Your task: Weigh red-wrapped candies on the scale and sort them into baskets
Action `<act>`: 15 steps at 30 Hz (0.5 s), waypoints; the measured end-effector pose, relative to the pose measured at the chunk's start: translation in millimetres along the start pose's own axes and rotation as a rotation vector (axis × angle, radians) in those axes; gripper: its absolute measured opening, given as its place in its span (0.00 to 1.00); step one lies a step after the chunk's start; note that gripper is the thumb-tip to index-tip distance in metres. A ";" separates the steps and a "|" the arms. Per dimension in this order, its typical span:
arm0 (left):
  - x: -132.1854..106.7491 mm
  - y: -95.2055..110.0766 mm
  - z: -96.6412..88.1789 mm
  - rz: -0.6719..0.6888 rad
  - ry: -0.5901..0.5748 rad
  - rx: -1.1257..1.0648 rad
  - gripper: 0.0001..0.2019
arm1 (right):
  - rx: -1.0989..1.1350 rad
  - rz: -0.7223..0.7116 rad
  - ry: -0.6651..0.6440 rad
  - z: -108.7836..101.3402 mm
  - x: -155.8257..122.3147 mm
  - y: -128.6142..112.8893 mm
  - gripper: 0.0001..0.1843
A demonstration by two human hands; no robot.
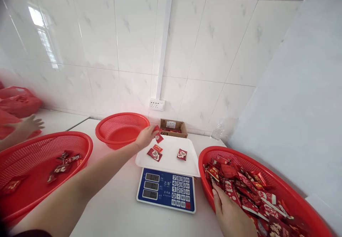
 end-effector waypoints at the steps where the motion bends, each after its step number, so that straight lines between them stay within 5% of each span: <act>1: 4.6 -11.6 -9.3 -0.049 0.021 -0.007 0.17 | -0.005 0.000 0.001 0.3 -0.1 0.4 0.28; 6: 14.3 -73.0 -56.6 -0.256 0.093 0.020 0.19 | -0.006 -0.019 0.002 1.2 -0.8 1.3 0.28; 9: 9.6 -92.1 -73.4 -0.288 0.097 0.055 0.21 | 0.009 -0.001 -0.021 1.1 -0.2 1.3 0.29; 12: -3.7 -84.8 -68.1 -0.214 0.015 0.067 0.25 | 0.023 -0.001 -0.017 0.5 1.2 0.6 0.29; 15: -25.7 -56.3 -39.1 -0.088 -0.193 0.053 0.29 | 0.026 0.018 -0.041 0.4 1.2 0.3 0.29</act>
Point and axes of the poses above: each hand's wrist, its own x-axis towards the middle knuckle, its own z-axis out of the palm, y = z × x, the point moved 3 cm from there along x, towards the middle knuckle, and after that the axes turned 15 degrees about -z, right-handed, at the moved point
